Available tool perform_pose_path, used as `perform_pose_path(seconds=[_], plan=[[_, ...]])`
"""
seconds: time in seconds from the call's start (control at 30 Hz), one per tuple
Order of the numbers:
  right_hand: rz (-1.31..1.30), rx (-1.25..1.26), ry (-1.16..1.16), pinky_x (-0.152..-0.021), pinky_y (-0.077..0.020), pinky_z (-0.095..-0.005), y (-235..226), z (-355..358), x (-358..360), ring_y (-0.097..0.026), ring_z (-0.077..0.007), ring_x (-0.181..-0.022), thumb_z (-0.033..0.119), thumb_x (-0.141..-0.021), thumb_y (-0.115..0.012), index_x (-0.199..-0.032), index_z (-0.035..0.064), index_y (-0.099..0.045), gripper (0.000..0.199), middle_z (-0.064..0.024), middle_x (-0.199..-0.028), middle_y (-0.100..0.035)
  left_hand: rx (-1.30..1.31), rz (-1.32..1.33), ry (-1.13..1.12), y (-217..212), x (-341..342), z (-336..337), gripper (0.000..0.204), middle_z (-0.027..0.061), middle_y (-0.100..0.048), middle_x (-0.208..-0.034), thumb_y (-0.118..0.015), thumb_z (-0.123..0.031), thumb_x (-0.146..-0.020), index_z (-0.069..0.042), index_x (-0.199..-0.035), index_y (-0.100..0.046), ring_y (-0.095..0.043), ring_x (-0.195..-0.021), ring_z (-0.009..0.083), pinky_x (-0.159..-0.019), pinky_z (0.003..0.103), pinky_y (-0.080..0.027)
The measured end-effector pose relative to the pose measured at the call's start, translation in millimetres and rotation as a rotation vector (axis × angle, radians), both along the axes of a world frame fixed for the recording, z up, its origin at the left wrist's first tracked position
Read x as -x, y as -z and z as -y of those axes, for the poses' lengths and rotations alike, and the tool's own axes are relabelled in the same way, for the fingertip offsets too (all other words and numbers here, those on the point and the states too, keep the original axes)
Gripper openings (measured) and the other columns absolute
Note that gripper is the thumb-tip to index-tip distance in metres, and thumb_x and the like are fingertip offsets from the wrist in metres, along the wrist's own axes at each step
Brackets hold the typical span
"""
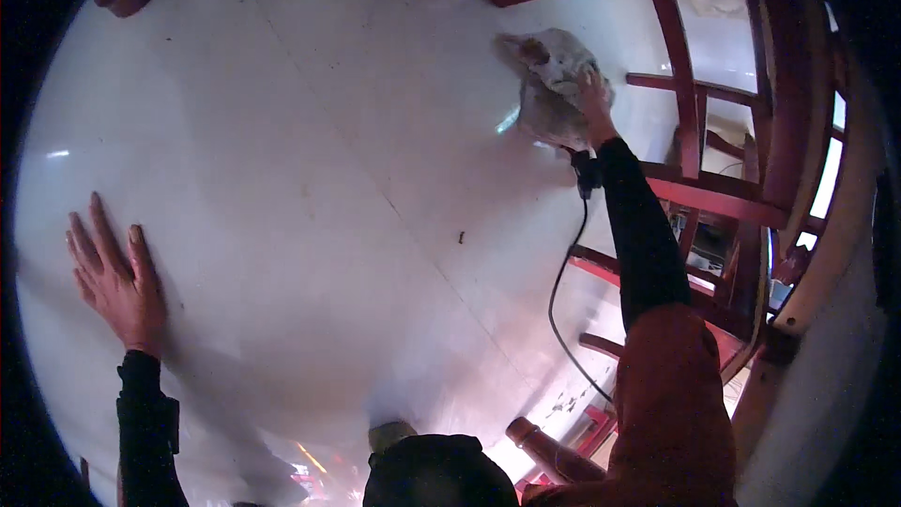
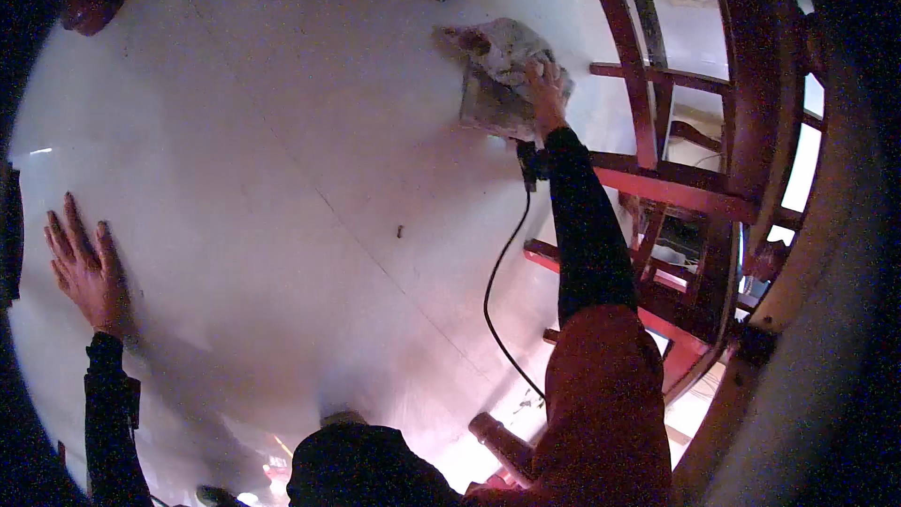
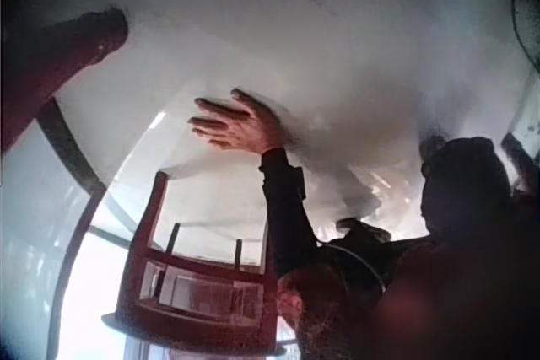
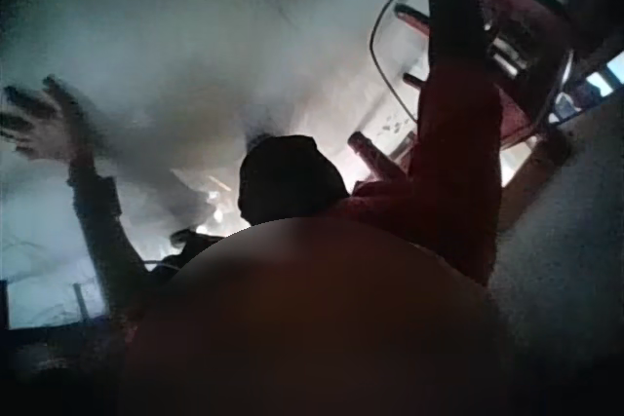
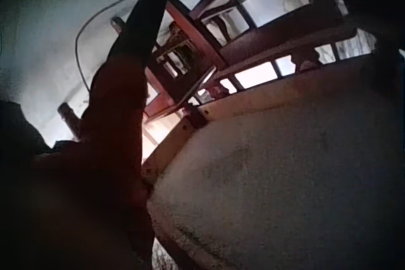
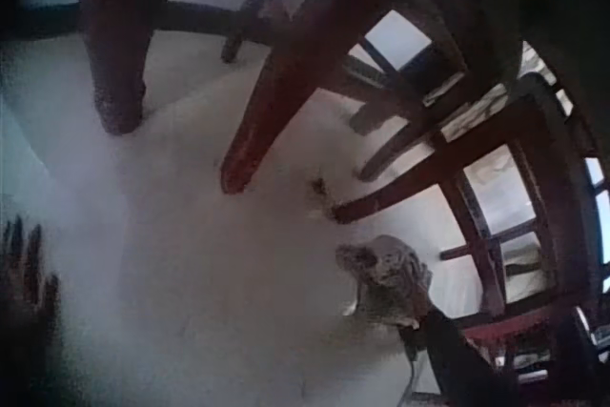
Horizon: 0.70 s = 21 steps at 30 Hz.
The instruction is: The person cleans the floor and furniture using a cloth. They wipe the floor, lift a sack to clean underneath, and clean the underside of a wooden table. The person then rinses the cloth in a bucket and continues wiping the floor.
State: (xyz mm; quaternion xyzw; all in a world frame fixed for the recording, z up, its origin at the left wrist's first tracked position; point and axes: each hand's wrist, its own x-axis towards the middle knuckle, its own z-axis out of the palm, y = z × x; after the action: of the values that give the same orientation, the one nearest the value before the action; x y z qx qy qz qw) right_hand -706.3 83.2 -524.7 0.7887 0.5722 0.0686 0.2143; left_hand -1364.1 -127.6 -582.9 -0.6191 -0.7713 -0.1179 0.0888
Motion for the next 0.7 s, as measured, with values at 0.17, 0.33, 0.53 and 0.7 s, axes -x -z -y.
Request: perform_pose_path(seconds=[0.17,0.33,0.53,0.7], plan=[[-0.234,-0.027,-0.042,-0.117,-0.0184,-0.0606,27.0,-7.7,-2.7,-0.007,-0.0441,-0.15,0.046,-0.099,-0.047,-0.153,0.0401,-0.028,0.057,-0.0109,-0.164,-0.015,0.044,-0.011,-0.03,-8.3,-5.8,2.0,0.06,0.0109,-0.022,-0.163,-0.038,-0.053,-0.102,-0.029,-0.156,-0.028,-0.018,-0.15,0.033,-0.118,0.057,-0.012],[-0.231,-0.239,-0.042,-0.112,-0.0149,-0.0683,55.1,-25.4,-30.9,-0.011,-0.0477,-0.148,0.083,-0.077,-0.05,-0.152,0.0362,-0.034,0.09,-0.0141,-0.163,-0.018,0.009,0.002,-0.005,4.1,-5.0,-3.7,0.061,0.0108,-0.022,-0.163,-0.037,-0.054,-0.102,-0.03,-0.156,-0.027,-0.017,-0.151,0.0325,-0.118,0.058,-0.012],[-0.401,-0.312,-0.23,-0.111,-0.0226,-0.0664,27.6,85.2,134.6,-0.024,-0.0489,-0.142,0.055,-0.085,-0.062,-0.145,0.0287,-0.046,0.068,-0.016,-0.16,-0.024,0.031,-0.029,-0.01,-6.1,5.3,0.6,0.061,0.0112,-0.023,-0.162,-0.036,-0.057,-0.101,-0.031,-0.156,-0.027,-0.017,-0.151,0.0321,-0.117,0.058,-0.013],[-0.456,-0.253,-0.381,-0.113,-0.024,-0.0595,15.9,237.0,211.6,-0.026,-0.0449,-0.143,0.038,-0.079,-0.069,-0.137,0.0276,-0.055,0.061,-0.0146,-0.157,-0.031,0.021,-0.042,-0.008,-1.9,12.2,2.0,0.062,0.0118,-0.024,-0.162,-0.036,-0.057,-0.101,-0.031,-0.156,-0.027,-0.017,-0.15,0.0326,-0.117,0.058,-0.013]])
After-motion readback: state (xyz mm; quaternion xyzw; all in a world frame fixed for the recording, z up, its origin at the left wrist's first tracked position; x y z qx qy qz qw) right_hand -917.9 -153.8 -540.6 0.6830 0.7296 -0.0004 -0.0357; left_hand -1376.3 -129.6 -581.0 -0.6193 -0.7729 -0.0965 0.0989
